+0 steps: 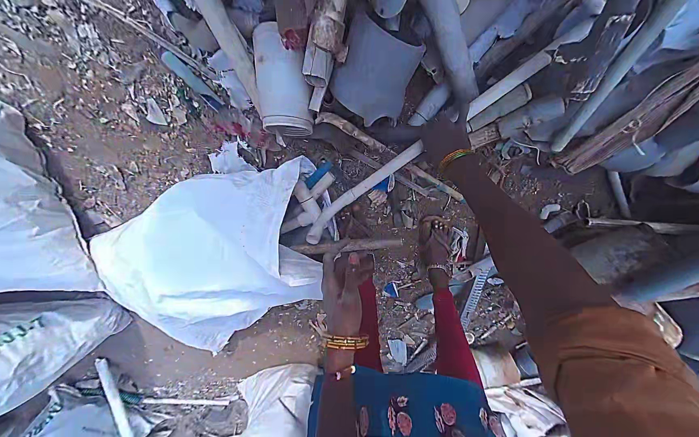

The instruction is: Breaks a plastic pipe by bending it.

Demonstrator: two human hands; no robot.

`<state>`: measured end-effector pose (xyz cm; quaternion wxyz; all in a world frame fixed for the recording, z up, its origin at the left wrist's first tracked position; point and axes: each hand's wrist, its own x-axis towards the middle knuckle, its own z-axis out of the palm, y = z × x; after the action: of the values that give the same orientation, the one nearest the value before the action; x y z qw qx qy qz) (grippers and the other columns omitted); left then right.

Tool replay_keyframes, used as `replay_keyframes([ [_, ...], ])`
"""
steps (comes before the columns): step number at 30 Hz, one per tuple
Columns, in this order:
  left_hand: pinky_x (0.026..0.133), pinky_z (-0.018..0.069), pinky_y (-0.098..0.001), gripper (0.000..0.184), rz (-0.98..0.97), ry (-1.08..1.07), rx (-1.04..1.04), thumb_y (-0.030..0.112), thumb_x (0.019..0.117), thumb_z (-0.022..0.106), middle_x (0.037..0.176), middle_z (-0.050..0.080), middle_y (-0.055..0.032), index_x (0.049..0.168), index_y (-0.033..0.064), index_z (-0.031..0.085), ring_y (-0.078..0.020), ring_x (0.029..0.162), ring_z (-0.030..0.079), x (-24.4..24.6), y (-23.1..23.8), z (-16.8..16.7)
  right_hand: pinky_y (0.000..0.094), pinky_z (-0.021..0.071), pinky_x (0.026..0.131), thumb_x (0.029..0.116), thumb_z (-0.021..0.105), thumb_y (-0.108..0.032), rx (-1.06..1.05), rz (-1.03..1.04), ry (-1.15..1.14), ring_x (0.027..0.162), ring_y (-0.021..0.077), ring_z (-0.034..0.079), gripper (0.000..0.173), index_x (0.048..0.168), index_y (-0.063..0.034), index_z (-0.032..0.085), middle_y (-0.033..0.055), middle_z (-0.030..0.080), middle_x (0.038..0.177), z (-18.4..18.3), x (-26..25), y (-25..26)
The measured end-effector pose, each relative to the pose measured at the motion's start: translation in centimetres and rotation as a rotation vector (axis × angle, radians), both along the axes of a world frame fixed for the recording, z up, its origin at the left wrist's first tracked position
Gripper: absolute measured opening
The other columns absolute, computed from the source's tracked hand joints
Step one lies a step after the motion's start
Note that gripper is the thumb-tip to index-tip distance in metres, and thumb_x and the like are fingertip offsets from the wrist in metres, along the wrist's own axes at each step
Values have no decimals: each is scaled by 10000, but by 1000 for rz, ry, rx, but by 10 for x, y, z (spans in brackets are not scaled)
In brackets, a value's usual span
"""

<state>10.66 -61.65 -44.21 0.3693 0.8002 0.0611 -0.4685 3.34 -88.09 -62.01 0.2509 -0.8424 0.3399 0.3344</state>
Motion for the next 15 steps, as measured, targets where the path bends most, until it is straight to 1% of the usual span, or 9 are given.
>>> replay_keyframes([
  [1, 753, 613, -285, 410, -35, -19, 6, 199, 1054, 430, 1111, 694, -114, 1394, -25, 474, -146, 920, 721, 5, 1, 1, 739, 179, 1159, 920, 694, -19, 15, 40, -1, 1287, 475, 547, 309, 1223, 38, 666, 257, 663, 1248, 8, -2, 14],
  [3, 766, 594, -310, 356, -92, 17, 101, 201, 1084, 413, 1131, 684, -118, 1337, -14, 542, -163, 953, 705, 14, 2, 5, 682, 287, 1123, 926, 688, -32, 75, 55, -9, 1183, 459, 614, 256, 1173, 34, 682, 246, 701, 1135, 38, -8, 47],
  [6, 827, 563, -385, 397, -68, 117, 222, 268, 1112, 383, 1262, 653, -151, 1371, 5, 532, -218, 1037, 682, 13, -2, 2, 618, 344, 1093, 914, 677, -58, 120, -47, 44, 1113, 426, 654, 216, 1109, 30, 708, 228, 729, 1064, 93, -12, 72],
  [8, 883, 556, -374, 414, 101, 170, 193, 278, 1111, 376, 1330, 614, -172, 1402, 0, 472, -227, 1111, 665, 12, -8, 5, 626, 333, 1115, 918, 679, -90, 145, -98, 119, 1123, 421, 659, 220, 1113, 6, 713, 219, 732, 1059, 117, -13, 76],
  [9, 901, 554, -369, 436, 251, 207, 164, 297, 1117, 364, 1332, 596, -184, 1420, -7, 440, -234, 1120, 657, 12, -15, 9, 631, 339, 1102, 902, 694, -103, 143, -108, 127, 1077, 419, 671, 210, 1085, -2, 718, 214, 735, 1015, 125, -13, 79],
  [10, 897, 560, -366, 473, 401, 244, 146, 350, 1119, 349, 1325, 585, -189, 1431, 0, 411, -242, 1111, 660, 14, -23, 11, 630, 350, 1081, 893, 708, -107, 142, -114, 119, 1041, 417, 680, 210, 1079, -9, 723, 208, 740, 986, 133, -14, 81],
  [12, 899, 557, -390, 576, 620, 280, 134, 455, 1107, 318, 1389, 539, -215, 1484, 23, 368, -283, 1144, 645, 13, -35, 16, 631, 361, 1070, 876, 733, -135, 154, -122, 108, 1003, 410, 686, 253, 1093, -7, 726, 198, 739, 965, 149, -20, 92],
  [13, 918, 550, -398, 605, 701, 276, 123, 492, 1100, 302, 1429, 513, -208, 1497, 38, 357, -285, 1186, 625, 10, -38, 17, 629, 359, 1079, 886, 733, -155, 162, -131, 114, 1005, 410, 686, 256, 1090, 0, 716, 199, 737, 970, 156, -24, 97],
  [15, 931, 546, -406, 615, 823, 235, 89, 536, 1087, 296, 1451, 499, -159, 1509, 92, 341, -260, 1217, 603, 0, -43, 16, 611, 390, 1042, 914, 709, -180, 173, -154, 145, 1017, 407, 686, 290, 1143, -3, 702, 206, 740, 998, 169, -34, 109],
])
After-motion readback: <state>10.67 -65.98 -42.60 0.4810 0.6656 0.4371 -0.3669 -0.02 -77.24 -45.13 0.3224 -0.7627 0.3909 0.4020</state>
